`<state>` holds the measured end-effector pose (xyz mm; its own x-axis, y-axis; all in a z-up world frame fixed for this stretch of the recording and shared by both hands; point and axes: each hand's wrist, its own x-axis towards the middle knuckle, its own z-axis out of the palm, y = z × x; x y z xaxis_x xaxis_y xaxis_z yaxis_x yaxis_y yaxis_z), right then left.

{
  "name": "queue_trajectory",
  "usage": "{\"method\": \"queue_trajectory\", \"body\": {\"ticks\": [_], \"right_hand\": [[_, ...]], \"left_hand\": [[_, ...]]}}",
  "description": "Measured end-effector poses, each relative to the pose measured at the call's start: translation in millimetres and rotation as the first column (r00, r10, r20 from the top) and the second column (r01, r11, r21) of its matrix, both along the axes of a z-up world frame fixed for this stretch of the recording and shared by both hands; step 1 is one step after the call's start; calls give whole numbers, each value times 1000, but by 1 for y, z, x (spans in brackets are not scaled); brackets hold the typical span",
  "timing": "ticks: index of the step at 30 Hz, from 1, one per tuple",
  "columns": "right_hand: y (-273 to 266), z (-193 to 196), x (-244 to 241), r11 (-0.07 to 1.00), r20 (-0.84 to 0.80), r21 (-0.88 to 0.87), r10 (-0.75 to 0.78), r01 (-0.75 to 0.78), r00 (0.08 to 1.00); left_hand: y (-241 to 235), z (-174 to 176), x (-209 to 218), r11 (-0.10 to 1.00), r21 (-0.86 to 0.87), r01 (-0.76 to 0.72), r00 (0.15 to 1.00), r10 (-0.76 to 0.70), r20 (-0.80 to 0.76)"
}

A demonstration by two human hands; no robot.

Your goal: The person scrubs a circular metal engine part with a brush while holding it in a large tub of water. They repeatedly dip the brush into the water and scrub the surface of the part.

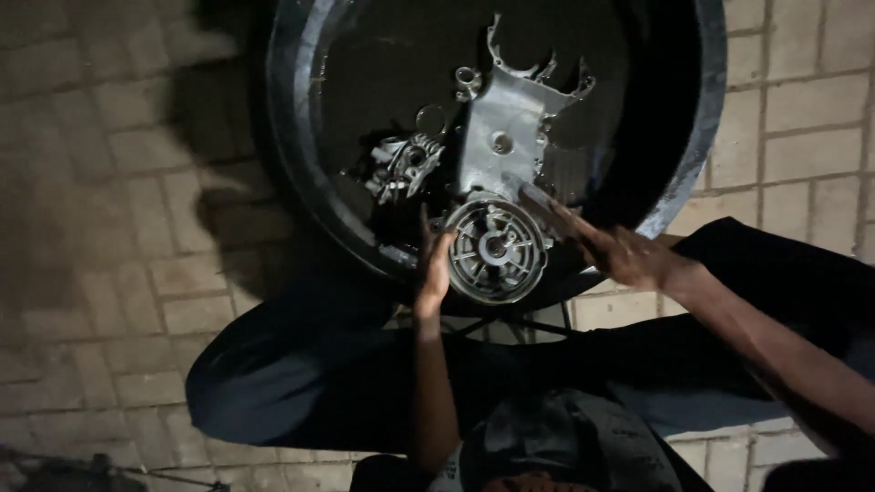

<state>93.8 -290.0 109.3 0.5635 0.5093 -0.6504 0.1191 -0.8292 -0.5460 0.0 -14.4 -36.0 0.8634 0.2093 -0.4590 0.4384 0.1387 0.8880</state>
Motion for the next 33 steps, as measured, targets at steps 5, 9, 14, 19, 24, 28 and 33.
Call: {"method": "queue_trajectory", "body": {"ticks": [5,9,14,19,24,28,33], "right_hand": [[24,-39,18,992,36,126,-22,18,999],[52,-14,35,960,55,274,41,-55,998],[-4,-3,2,999,-11,-17,45,-46,999],[39,7,24,992,-29,-100,77,-80,997],[48,4,22,995,-33,-67,76,-78,997],[-15,-25,6,987,-6,132,98,-96,995],[22,-30,12,967,89,-195,186,-166,979]], "left_hand": [[-7,10,-5,998,-19,-63,997,64,31],[-6,3,-3,999,-31,-36,999,37,36],[-5,24,2,1000,4,9,999,-9,-33],[0,42,8,1000,-19,15,998,-16,-67],[2,68,14,1000,-13,22,995,-23,-95],[5,54,11,991,53,125,960,-107,-259],[8,61,15,992,79,102,970,-82,-230]]}}
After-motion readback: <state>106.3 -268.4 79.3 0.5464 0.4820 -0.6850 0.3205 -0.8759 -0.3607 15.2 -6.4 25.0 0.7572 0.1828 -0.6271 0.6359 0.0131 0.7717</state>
